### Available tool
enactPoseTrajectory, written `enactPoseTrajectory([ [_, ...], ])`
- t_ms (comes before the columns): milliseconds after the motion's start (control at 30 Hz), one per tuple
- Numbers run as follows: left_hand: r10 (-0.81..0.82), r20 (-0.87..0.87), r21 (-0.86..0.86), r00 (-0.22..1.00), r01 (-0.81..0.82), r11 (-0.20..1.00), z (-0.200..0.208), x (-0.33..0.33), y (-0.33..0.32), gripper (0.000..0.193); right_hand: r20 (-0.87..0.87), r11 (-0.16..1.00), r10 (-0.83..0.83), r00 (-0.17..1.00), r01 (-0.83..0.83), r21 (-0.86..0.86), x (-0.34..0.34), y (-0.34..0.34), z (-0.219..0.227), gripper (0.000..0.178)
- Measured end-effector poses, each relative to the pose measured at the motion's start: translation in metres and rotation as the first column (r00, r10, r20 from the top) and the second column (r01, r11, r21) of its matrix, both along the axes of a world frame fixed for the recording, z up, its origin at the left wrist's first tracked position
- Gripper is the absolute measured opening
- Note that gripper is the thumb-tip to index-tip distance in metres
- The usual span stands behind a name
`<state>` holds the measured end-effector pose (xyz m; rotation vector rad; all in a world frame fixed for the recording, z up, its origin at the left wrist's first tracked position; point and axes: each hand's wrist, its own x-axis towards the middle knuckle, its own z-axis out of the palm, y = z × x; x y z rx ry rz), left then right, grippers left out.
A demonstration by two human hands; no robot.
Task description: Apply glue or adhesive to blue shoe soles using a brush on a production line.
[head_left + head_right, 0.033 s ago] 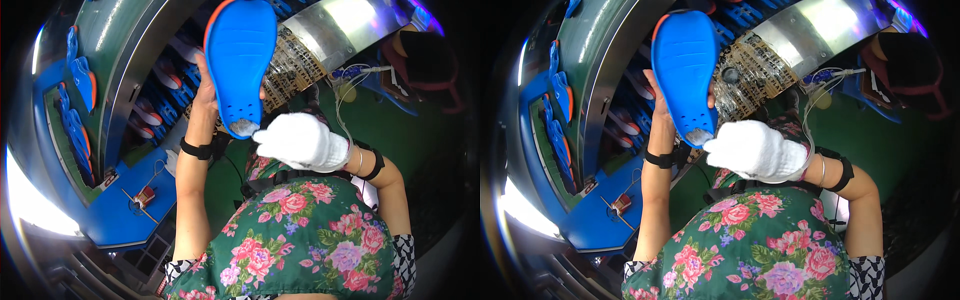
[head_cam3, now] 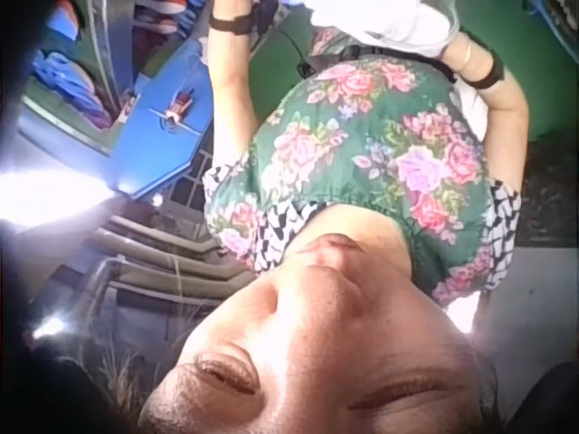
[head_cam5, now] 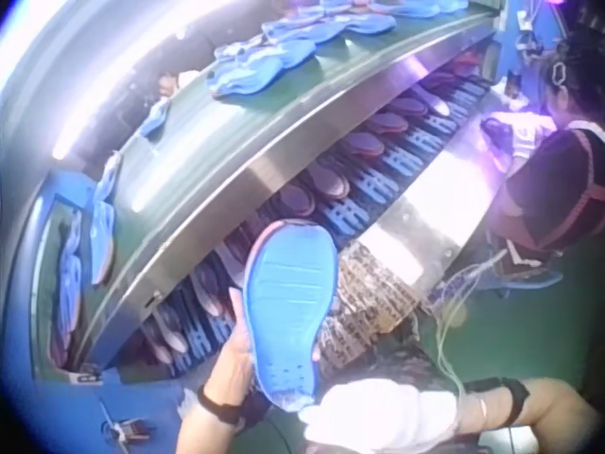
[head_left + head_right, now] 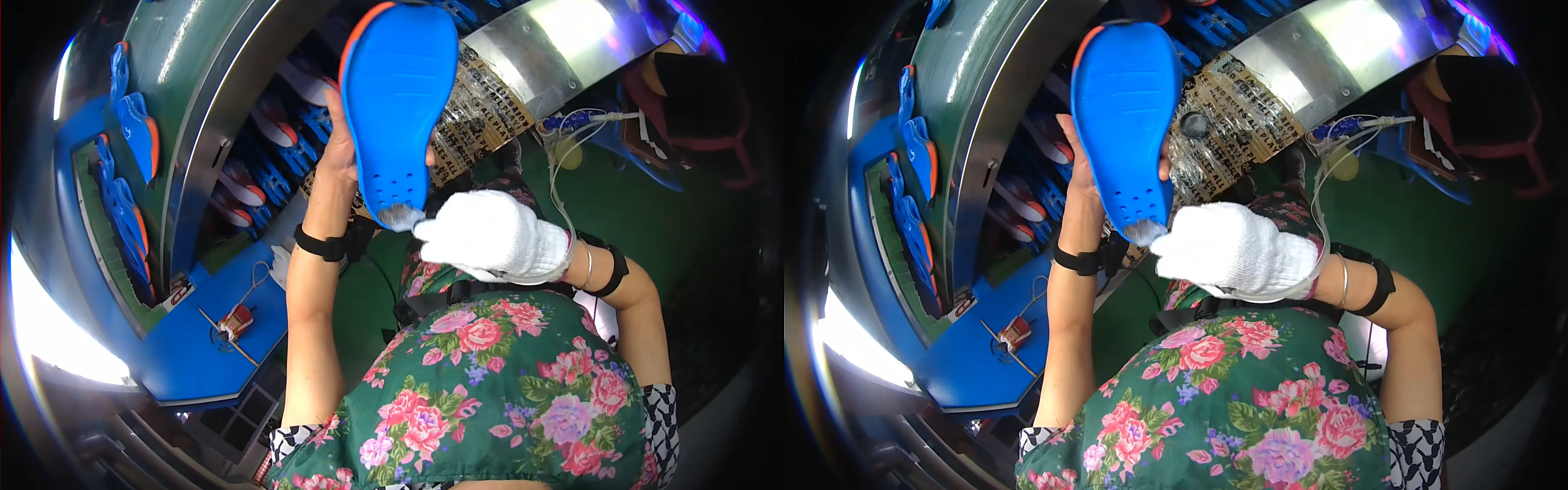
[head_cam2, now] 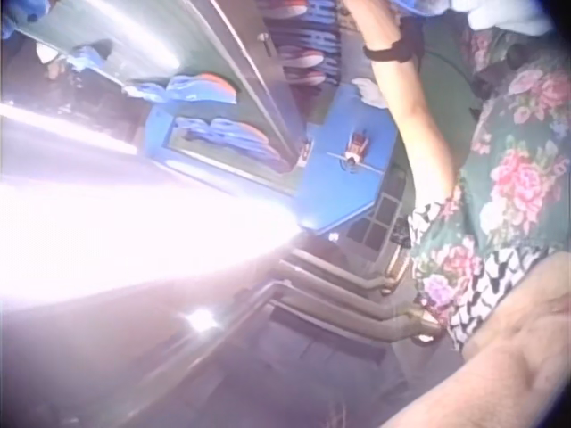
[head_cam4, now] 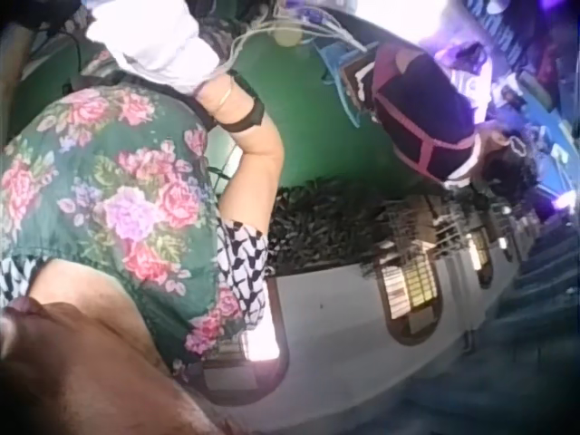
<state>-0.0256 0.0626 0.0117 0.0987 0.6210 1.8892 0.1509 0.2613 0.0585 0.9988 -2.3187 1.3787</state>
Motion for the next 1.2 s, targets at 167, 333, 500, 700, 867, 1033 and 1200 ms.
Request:
enactPoseTrajectory([
  [167, -0.134, 0.030, -0.012, 0.991, 0.134, 0.991, -0.003, 0.000, 0.003, 0.127, 0.101, 0.962, 0.050, 0.994, -0.020, -0.274, -0.020, 0.015, 0.003, 0.025],
  [333, -0.058, 0.070, -0.144, 0.996, 0.067, 0.987, -0.004, -0.002, 0.005, 0.123, 0.592, 0.831, 0.294, 0.751, 0.105, -0.546, -0.017, 0.021, 0.012, 0.011],
  [500, 0.268, 0.449, -0.085, 0.852, -0.258, 0.963, -0.009, 0.029, 0.008, 0.100, 0.648, 0.700, 0.038, 0.761, 0.442, -0.561, -0.033, 0.040, 0.016, 0.018],
  [700, 0.326, 0.251, -0.093, 0.912, -0.312, 0.945, -0.026, 0.065, 0.026, 0.067, 0.440, 0.806, -0.242, 0.865, 0.432, -0.405, -0.053, 0.053, 0.017, 0.019],
  [867, 0.034, -0.289, -0.423, 0.957, -0.159, 0.892, -0.009, 0.072, 0.024, 0.058, 0.323, 0.887, -0.236, 0.917, 0.339, -0.314, -0.046, 0.062, 0.014, 0.015],
  [1033, 0.136, 0.335, -0.057, 0.933, -0.124, 0.991, -0.027, 0.077, -0.005, 0.063, 0.203, 0.904, -0.267, 0.942, 0.318, -0.285, -0.036, 0.053, 0.016, 0.018],
  [1200, 0.218, 0.344, 0.161, 0.913, -0.287, 0.944, 0.011, 0.084, 0.013, 0.085, 0.089, 0.889, -0.349, 0.933, 0.359, -0.285, -0.024, 0.049, 0.026, 0.022],
])
